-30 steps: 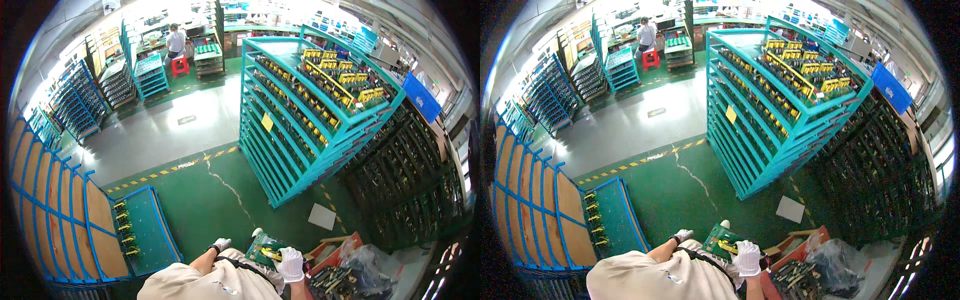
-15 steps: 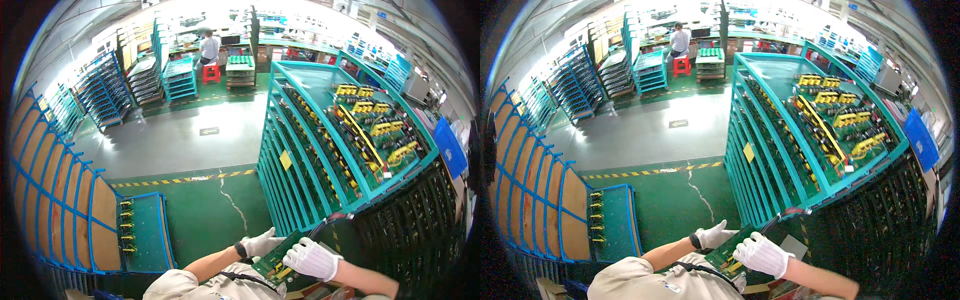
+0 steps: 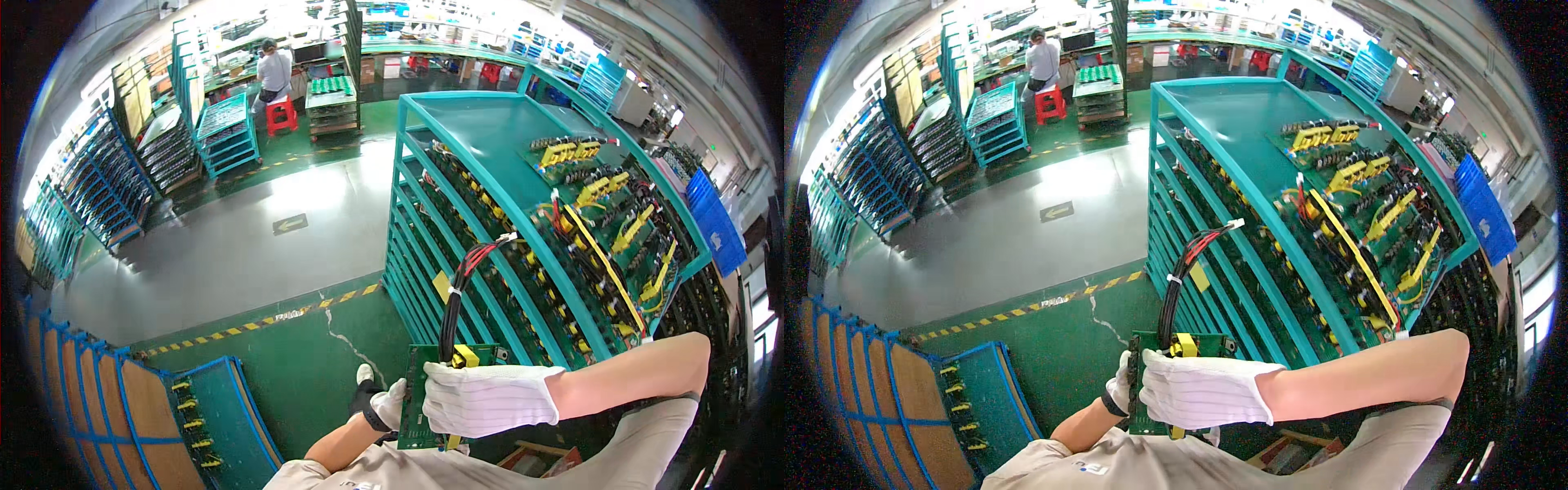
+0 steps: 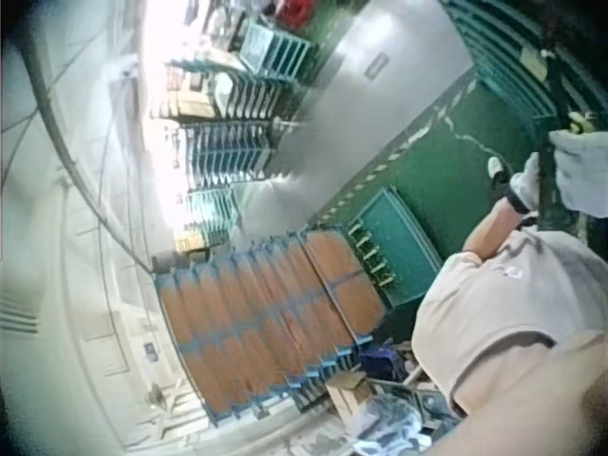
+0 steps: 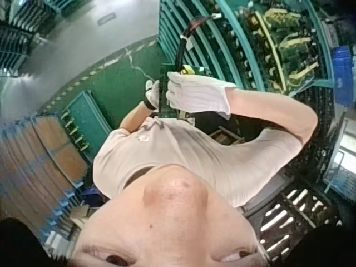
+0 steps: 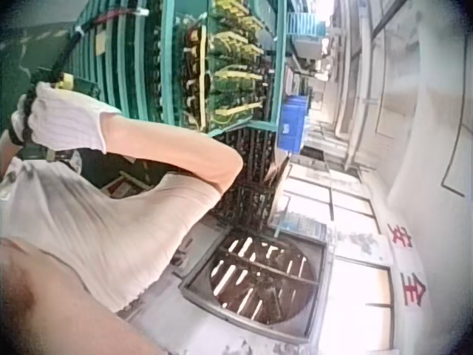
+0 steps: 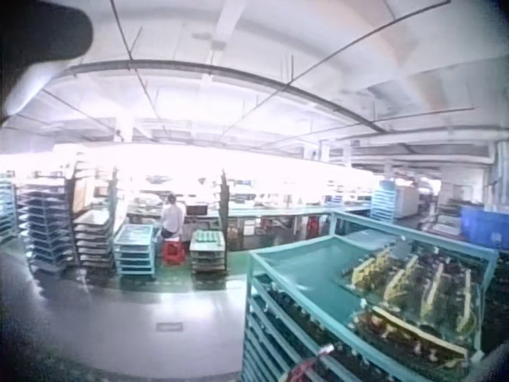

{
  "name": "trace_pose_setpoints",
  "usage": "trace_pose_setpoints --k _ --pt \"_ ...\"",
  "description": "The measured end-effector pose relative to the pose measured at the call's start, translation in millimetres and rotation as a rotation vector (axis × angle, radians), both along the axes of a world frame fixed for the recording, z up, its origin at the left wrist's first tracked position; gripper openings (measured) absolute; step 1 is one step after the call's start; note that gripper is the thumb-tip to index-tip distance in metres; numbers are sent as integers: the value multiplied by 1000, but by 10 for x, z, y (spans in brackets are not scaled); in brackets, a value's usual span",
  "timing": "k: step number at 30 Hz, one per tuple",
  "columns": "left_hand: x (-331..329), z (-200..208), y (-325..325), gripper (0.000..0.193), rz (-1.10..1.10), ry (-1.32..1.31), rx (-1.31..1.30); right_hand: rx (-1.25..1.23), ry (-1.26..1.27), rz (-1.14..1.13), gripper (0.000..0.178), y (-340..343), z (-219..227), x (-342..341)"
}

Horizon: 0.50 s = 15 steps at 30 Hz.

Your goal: Picking up circuit boards from a rack and testing them at a workbench using a multimeter and power supply.

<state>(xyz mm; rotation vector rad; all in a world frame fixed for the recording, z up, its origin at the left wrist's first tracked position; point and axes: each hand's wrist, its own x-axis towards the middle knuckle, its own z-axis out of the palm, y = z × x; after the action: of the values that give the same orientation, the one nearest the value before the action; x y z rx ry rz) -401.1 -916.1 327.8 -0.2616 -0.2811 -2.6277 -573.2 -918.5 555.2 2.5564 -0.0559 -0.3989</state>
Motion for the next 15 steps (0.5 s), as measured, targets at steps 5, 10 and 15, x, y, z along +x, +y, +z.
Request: trace_pose_setpoints --k 5,10,15 --pt "267 244 -720 72 -45 -65 140 -20 -179 32 22 -885 220 222" --pt "496 549 -1571 101 131 -136 -45 310 -386 -637 44 -1806 821 264" --pt "495 981 -2238 110 377 -347 -147 638 -620 -946 102 -2236 496 363"
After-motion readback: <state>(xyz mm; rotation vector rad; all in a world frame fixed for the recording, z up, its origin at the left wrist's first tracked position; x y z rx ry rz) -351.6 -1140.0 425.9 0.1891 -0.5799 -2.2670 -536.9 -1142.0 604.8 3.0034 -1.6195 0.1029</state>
